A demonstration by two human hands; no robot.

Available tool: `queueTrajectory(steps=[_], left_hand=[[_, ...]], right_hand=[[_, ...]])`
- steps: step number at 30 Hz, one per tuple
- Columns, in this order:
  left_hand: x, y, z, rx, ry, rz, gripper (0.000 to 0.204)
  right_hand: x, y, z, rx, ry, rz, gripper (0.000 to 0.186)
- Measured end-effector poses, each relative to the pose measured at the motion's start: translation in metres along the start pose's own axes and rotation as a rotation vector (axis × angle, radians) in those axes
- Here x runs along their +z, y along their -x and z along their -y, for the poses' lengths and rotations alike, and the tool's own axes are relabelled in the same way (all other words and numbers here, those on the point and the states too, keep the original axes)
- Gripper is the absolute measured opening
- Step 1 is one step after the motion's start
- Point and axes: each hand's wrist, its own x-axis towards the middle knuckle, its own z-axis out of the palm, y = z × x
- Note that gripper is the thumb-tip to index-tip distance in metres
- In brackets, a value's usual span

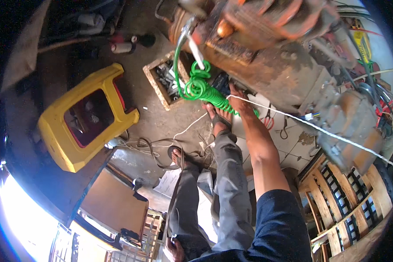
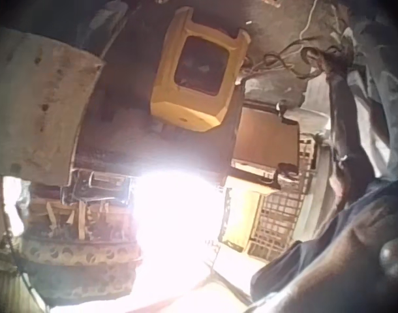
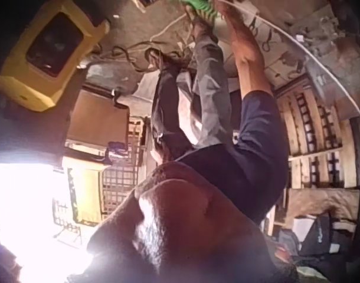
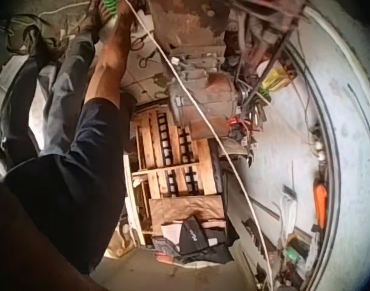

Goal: The person trims a strip of gray fabric using shears, positions it along the edge of a seat cushion, and secures it using a pneumatic staple gun.

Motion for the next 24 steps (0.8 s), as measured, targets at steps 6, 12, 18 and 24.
queueTrajectory(steps=[6,12,18,24], left_hand=[[0.01,-0.016,0.044,0.128,0.123,-0.102,0.047],[0.006,-0.032,0.082,0.104,0.148,-0.079,0.032],[-0.015,-0.045,0.118,0.16,0.281,0.043,0.033],[-0.023,-0.035,0.183,-0.01,0.626,0.286,0.034]], right_hand=[[0.004,-0.001,0.021,0.135,-0.016,0.082,0.083],[0.037,0.064,-0.086,0.4,0.057,0.039,0.06],[0.017,0.257,-0.103,0.784,-0.189,0.084,0.033],[-0.085,0.439,0.066,0.956,-0.706,-0.787,0.035]])
